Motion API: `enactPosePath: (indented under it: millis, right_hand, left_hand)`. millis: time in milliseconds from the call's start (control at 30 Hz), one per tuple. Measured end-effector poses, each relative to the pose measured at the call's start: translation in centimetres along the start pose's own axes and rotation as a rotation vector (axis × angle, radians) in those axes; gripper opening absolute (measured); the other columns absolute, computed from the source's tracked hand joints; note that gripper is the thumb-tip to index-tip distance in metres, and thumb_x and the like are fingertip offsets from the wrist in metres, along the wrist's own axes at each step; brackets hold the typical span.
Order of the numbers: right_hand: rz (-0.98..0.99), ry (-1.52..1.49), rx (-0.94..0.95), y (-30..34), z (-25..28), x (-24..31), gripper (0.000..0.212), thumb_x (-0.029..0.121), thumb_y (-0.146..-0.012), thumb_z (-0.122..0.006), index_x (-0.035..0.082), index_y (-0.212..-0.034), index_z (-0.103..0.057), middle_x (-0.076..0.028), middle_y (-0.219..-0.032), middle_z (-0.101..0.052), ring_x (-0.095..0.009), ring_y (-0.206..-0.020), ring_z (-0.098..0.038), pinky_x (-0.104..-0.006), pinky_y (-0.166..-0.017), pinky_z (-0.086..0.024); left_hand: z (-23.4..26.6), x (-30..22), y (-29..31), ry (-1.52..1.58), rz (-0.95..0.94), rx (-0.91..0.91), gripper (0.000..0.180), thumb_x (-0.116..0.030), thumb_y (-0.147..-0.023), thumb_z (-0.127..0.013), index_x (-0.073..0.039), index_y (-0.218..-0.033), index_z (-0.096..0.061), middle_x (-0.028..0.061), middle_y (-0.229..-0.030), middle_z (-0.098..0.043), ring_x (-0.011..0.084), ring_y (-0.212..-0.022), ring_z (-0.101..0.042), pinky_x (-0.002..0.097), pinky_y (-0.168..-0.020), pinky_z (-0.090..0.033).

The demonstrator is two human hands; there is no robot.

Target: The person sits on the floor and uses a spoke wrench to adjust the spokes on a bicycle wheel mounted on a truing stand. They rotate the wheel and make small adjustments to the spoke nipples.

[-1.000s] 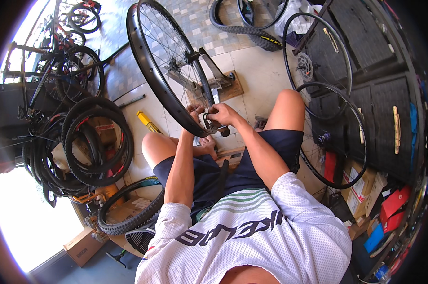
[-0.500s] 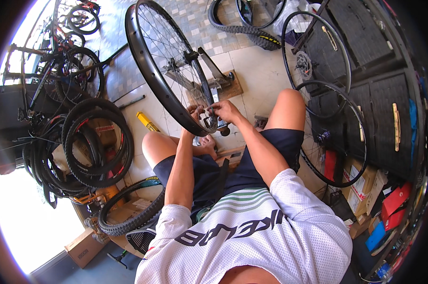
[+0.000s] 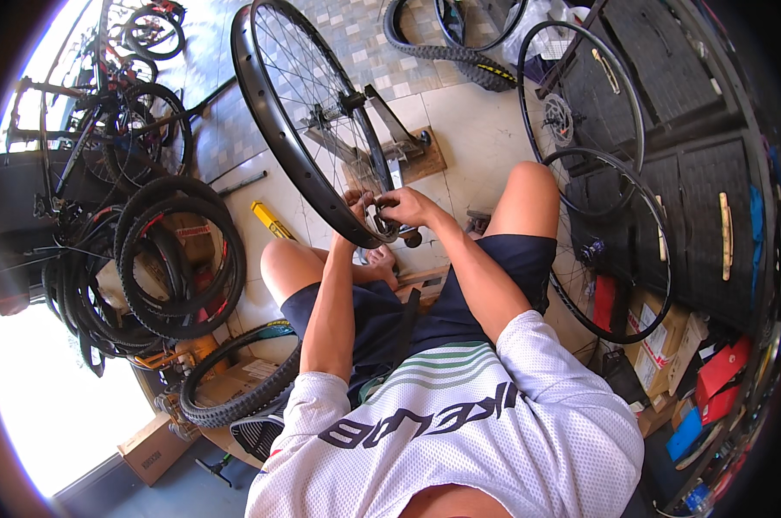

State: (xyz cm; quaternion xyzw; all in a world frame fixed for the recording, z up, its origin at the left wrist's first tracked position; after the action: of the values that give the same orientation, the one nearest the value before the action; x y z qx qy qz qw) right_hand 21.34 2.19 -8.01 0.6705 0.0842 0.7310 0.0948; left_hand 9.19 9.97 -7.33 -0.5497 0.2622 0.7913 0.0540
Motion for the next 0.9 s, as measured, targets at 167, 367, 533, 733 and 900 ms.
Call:
enactPosePath:
  millis: [167, 367, 533, 733, 900]
  right_hand:
    - [-0.032, -0.043, 0.032, -0.2, -0.1, -0.7, 0.041, 0.029, -0.084, -0.073, -0.003, -0.110, -0.068, -0.010, -0.093, -0.073, -0.014, -0.080, -0.066, -0.0298, -0.073, -0.053]
    - [-0.073, 0.044, -0.130, -0.2, 0.2, -0.7, 0.039, 0.033, -0.078, -0.078, -0.001, -0.092, -0.066, -0.011, -0.079, -0.069, -0.019, -0.070, -0.064, -0.0337, -0.065, -0.050]
    - [-0.044, 0.234, -0.336, 0.5, 0.9, 0.7, 0.039, 0.034, -0.072, -0.079, 0.000, -0.080, -0.060, -0.015, -0.071, -0.064, -0.027, -0.064, -0.061, -0.0383, -0.060, -0.047]
    - [0.098, -0.037, -0.201, 0.5, 1.1, 1.4, 0.024, 0.018, -0.079, -0.076, 0.000, -0.087, -0.063, -0.008, -0.072, -0.066, -0.016, -0.064, -0.061, -0.0335, -0.059, -0.049]
    - [-0.021, -0.509, -0.240, 1.4, 3.5, 2.1, 0.018, 0.019, -0.085, -0.074, 0.003, -0.091, -0.067, -0.002, -0.080, -0.068, -0.008, -0.068, -0.061, -0.0256, -0.058, -0.049]
  left_hand:
    - [-0.3, -0.7, -0.2, 0.063, -0.031, -0.003, 0.030, -0.029, -0.086, -0.074, -0.001, -0.096, -0.067, 0.0016, -0.076, -0.066, 0.0068, -0.056, -0.051, 0.0212, -0.047, -0.039]
    - [0.0, -0.6, -1.0, 0.137, -0.147, 0.038, 0.028, -0.026, -0.085, -0.075, -0.001, -0.092, -0.063, 0.0045, -0.074, -0.066, 0.0069, -0.052, -0.050, 0.0224, -0.046, -0.040]
    - [-0.7, -0.3, -1.1, 0.060, -0.037, 0.064, 0.026, -0.020, -0.084, -0.076, -0.003, -0.087, -0.056, 0.0030, -0.077, -0.062, 0.0087, -0.066, -0.054, 0.0234, -0.060, -0.043]
    - [0.0, -1.0, -0.4, 0.038, -0.058, 0.015, 0.034, -0.034, -0.087, -0.072, -0.002, -0.090, -0.063, 0.0046, -0.073, -0.065, 0.0067, -0.049, -0.048, 0.0233, -0.044, -0.038]
    - [0.3, -0.6, 1.1, 0.266, 0.183, 0.070, 0.045, -0.046, -0.094, -0.059, -0.001, -0.096, -0.064, 0.0037, -0.080, -0.064, 0.0092, -0.064, -0.048, 0.0253, -0.060, -0.040]
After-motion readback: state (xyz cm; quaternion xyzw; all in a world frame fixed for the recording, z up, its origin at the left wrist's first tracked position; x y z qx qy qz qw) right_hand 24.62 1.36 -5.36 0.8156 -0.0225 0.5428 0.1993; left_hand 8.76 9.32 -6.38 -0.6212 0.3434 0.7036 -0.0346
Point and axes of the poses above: each hand's wrist, its own y-axis away from the middle knuckle, its own z-axis out of the back of the hand, x = y × z, the point moved 10 cm from there along -y, towards the middle knuckle
